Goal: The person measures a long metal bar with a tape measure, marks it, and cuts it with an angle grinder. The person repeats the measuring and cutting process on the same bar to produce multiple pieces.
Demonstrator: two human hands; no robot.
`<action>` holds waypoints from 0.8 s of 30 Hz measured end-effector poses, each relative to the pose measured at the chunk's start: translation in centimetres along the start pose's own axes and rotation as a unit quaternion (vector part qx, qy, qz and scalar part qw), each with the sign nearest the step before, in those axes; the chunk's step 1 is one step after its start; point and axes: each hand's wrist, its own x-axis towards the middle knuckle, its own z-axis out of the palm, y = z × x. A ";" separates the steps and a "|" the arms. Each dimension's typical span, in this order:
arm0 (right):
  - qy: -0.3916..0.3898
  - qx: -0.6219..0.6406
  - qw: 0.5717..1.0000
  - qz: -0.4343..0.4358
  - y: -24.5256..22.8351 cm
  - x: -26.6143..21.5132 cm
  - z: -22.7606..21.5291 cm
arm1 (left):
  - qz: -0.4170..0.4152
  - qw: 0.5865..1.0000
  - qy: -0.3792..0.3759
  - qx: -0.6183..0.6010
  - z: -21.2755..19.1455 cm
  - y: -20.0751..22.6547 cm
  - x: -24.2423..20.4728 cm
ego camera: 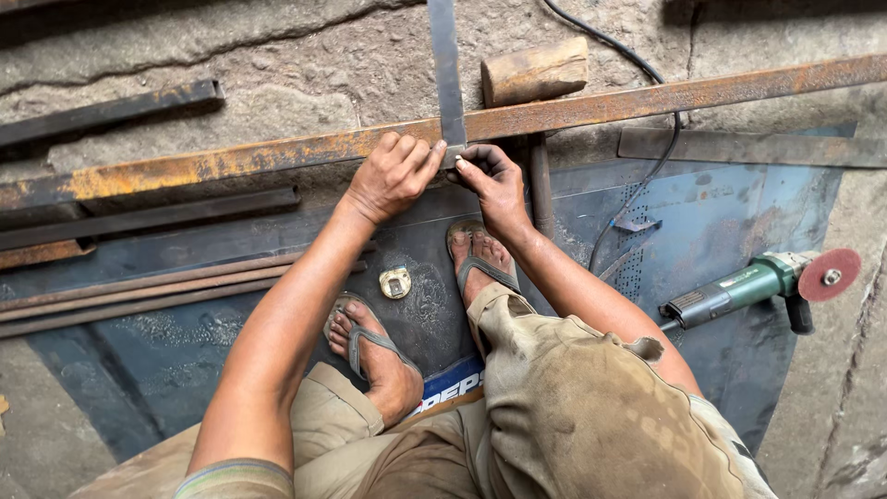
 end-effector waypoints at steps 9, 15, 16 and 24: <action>-0.016 0.058 0.998 0.011 -0.7 -0.1 0.0 | 0.006 0.982 0.186 0.020 -6.8 0.3 3.2; 0.004 0.079 0.996 0.046 -0.6 0.2 -0.1 | 0.024 0.987 0.149 -0.054 -7.4 -0.2 3.5; 0.003 0.079 0.996 0.042 -0.5 0.2 -0.2 | 0.023 0.987 0.144 -0.062 -7.4 -0.1 3.5; 0.060 -0.086 0.994 -0.038 -2.2 -0.5 -1.1 | 0.016 0.987 0.147 -0.071 -7.1 -0.1 3.7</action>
